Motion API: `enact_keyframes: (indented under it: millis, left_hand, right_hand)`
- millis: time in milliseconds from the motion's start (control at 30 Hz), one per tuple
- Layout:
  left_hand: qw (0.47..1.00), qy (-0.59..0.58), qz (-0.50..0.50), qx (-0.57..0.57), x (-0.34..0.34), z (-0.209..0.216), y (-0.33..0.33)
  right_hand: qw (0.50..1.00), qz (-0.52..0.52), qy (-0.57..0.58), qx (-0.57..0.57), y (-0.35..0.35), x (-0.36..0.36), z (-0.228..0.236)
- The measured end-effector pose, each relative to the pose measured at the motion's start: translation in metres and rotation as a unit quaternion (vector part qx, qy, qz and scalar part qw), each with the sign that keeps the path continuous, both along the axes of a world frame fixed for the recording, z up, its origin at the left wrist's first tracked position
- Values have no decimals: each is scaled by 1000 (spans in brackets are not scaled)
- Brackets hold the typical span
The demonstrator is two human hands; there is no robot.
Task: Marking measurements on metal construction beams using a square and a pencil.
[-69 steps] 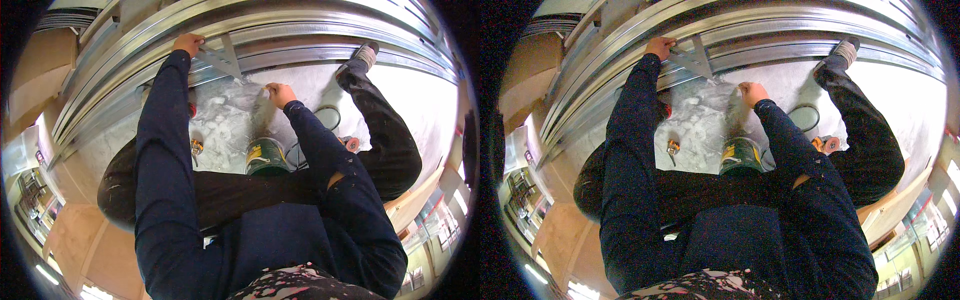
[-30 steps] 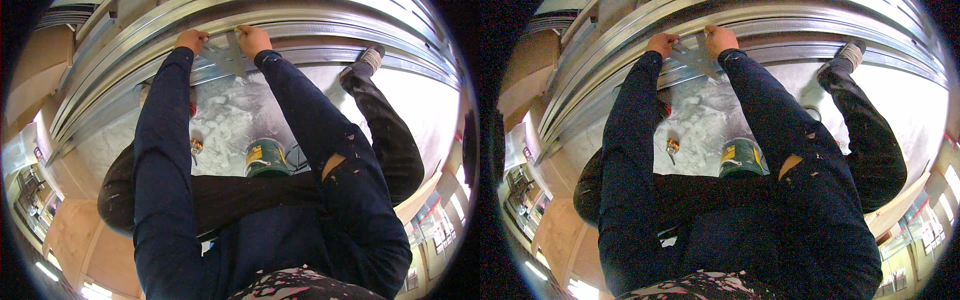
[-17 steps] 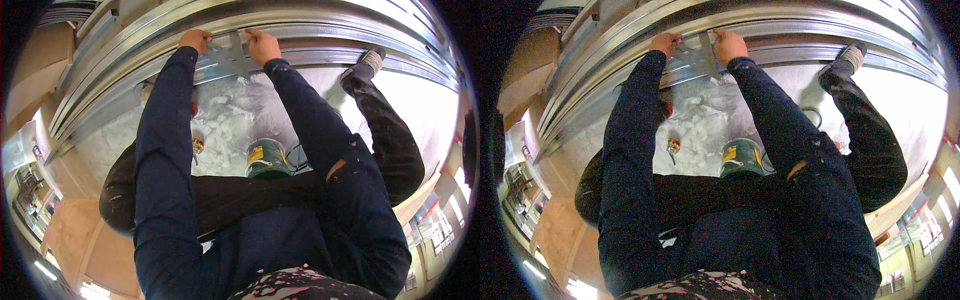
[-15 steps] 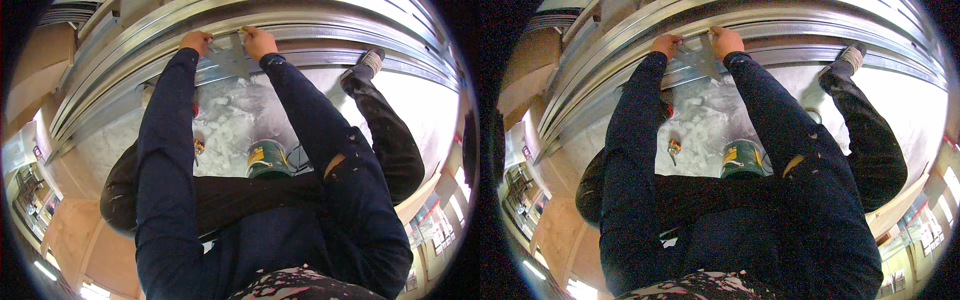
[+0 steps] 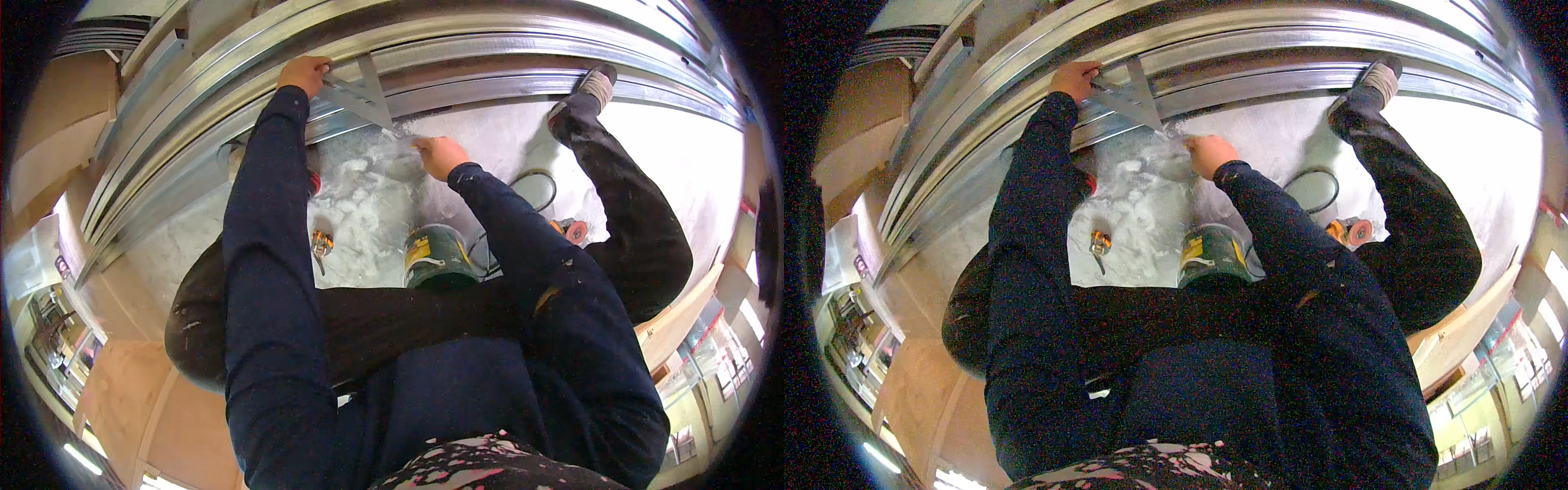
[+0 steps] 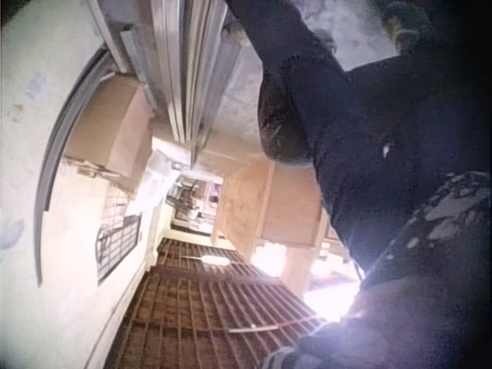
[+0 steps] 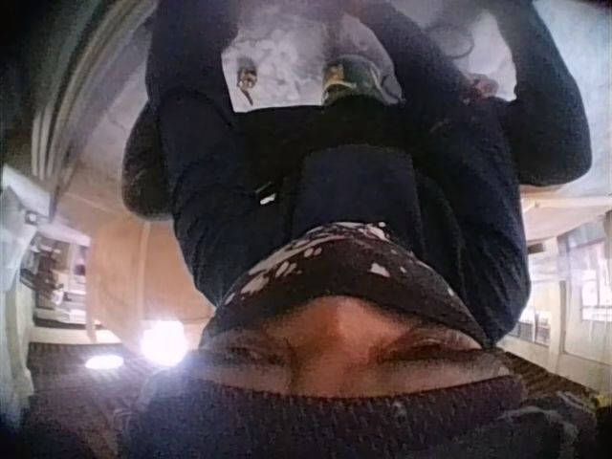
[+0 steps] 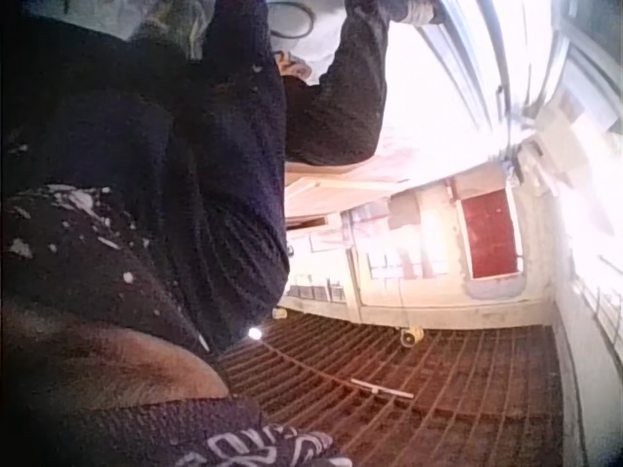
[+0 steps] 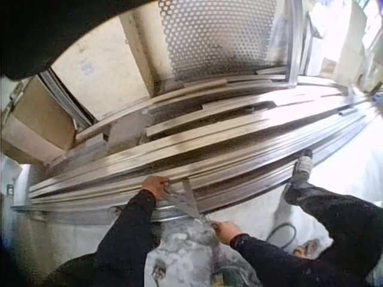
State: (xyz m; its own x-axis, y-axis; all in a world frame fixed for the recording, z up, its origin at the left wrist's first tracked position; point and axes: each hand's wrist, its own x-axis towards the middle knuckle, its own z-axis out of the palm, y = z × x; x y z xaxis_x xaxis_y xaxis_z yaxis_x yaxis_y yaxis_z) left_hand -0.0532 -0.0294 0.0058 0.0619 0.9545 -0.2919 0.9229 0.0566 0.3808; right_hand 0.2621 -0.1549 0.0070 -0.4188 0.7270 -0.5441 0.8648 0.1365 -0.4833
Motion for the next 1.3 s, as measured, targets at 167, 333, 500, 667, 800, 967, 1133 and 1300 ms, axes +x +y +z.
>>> enact_keyframes:
  millis: [167,333,500,667,800,967,1133,1300]
  left_hand:
    - [1000,-3,10,-23,-12,1,-2]
    - [1000,-1,5,-3,0,2,0]
    - [1000,-6,8,-2,-5,-7,-1]
    - [1000,4,-19,9,-6,-9,2]
    - [1000,7,-11,-3,4,-4,2]
    - [1000,6,4,5,2,-6,0]
    - [1000,25,5,-11,-1,0,-5]
    - [1000,4,7,-19,9,0,5]
  right_hand:
    - [999,27,36,-11,-7,0,-13]
    - [998,45,28,-23,-17,12,-36]
    - [997,37,54,-31,-14,10,-30]
    - [998,35,46,-32,-11,8,-29]
    - [998,15,40,-38,-8,10,-28]
    - [993,-51,100,25,21,-9,-4]
    - [922,-209,249,210,83,-62,27]
    - [943,-194,163,215,132,-81,20]
